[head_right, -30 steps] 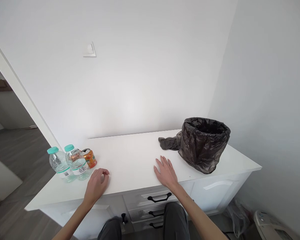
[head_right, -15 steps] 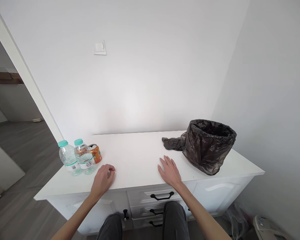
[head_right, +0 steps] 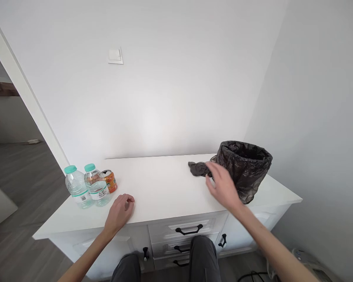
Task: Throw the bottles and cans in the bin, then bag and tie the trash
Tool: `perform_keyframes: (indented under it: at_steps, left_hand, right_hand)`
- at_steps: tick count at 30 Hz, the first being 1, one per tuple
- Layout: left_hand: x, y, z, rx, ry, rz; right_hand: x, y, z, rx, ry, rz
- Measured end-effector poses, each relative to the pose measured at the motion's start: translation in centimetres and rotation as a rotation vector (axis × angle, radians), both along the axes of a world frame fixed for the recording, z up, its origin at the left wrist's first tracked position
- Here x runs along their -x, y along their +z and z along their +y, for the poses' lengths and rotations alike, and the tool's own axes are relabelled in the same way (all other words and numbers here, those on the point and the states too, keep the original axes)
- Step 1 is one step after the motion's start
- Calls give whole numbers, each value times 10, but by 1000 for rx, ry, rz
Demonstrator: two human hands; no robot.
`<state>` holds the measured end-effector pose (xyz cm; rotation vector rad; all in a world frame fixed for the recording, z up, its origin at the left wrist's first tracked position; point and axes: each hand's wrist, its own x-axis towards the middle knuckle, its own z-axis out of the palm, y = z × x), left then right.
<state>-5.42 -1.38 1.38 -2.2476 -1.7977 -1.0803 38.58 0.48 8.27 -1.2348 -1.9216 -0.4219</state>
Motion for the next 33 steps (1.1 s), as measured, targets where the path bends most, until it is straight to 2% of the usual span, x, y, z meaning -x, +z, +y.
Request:
perform_keyframes:
  at_steps: [3,4,6,8,11,15,18,24,28,33]
  left_hand:
    - [0,0,0,4,-1,-10]
    - [0,0,0,6,-1,-13]
    - [1,-1,1,8,-3,-18]
    - [1,-1,1,10,-7,-20]
    - [2,-2,0,8,-13,-18]
    - [2,-4,-1,0,-17,-8]
    - [3,-6,-1,-3,-23,-2]
    - [3,-7,-1,-4,-24,-5]
    - [2,-6,-2,7,-21,-3]
    - [1,-4,-3,14,-19,2]
  right_hand:
    - [-37,52,-6,-180,-145,33]
    - [-49,63,-6,-205,-197,26]
    - [-72,73,-4,-215,-288,0]
    - [-91,70,0,-189,-357,-39]
    - [-112,55,8,-95,-422,-56]
    - [-121,37,11,16,-436,102]
    - [-119,33,10,8,-427,188]
    - [-100,35,4,-38,-359,222]
    - [-68,40,-4,-20,-268,221]
    - [-9,50,-15,9,-122,252]
